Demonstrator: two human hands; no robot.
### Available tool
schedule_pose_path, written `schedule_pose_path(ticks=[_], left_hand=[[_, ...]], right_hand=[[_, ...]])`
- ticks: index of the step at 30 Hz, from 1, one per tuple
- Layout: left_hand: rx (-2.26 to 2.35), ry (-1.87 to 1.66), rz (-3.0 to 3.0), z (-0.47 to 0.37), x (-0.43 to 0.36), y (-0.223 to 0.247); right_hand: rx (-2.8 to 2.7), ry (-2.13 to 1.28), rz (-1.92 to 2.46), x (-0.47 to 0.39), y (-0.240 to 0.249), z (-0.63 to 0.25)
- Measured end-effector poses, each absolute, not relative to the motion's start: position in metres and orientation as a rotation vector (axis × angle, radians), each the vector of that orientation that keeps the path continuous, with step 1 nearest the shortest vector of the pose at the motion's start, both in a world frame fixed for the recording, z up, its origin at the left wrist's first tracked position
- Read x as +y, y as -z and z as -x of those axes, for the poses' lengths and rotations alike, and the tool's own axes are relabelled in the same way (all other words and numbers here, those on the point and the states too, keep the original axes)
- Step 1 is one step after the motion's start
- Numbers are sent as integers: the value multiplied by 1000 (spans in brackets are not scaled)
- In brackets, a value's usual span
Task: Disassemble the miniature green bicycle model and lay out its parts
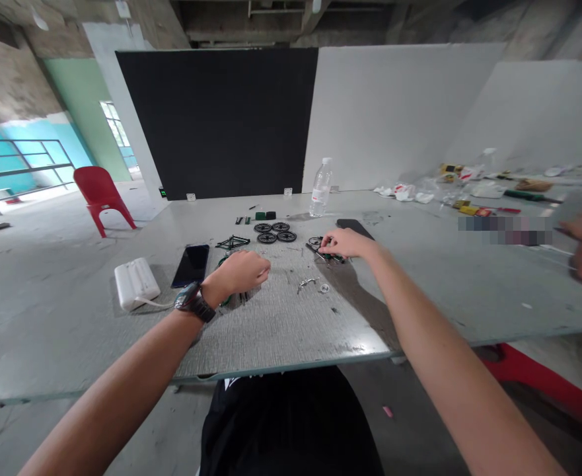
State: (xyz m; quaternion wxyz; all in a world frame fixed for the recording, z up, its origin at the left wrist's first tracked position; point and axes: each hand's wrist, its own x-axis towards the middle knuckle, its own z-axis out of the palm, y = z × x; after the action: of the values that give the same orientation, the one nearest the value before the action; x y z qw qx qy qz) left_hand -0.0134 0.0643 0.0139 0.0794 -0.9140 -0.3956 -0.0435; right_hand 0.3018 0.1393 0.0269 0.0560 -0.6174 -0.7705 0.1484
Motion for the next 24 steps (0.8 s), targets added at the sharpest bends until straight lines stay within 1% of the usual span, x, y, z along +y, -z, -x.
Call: schedule_pose_path(ticks=[4, 12, 16, 20, 24], left_hand=[[-1182, 123, 2733, 13, 64, -14], [-1196, 142, 2734, 14, 65, -12], [-1198, 133, 2734, 13, 64, -14], [-1198, 126, 2732, 13, 63, -14], [-1200, 124, 2731, 13, 64, -14]], right_hand=[[-2310, -419, 1960, 144, -23, -310], [-2267, -314, 1976, 143, -26, -314], [-2281, -103, 1789, 142, -23, -301], [-2337, -46, 1536, 147, -9, -283], [-2456, 156, 1440, 154, 8, -269]])
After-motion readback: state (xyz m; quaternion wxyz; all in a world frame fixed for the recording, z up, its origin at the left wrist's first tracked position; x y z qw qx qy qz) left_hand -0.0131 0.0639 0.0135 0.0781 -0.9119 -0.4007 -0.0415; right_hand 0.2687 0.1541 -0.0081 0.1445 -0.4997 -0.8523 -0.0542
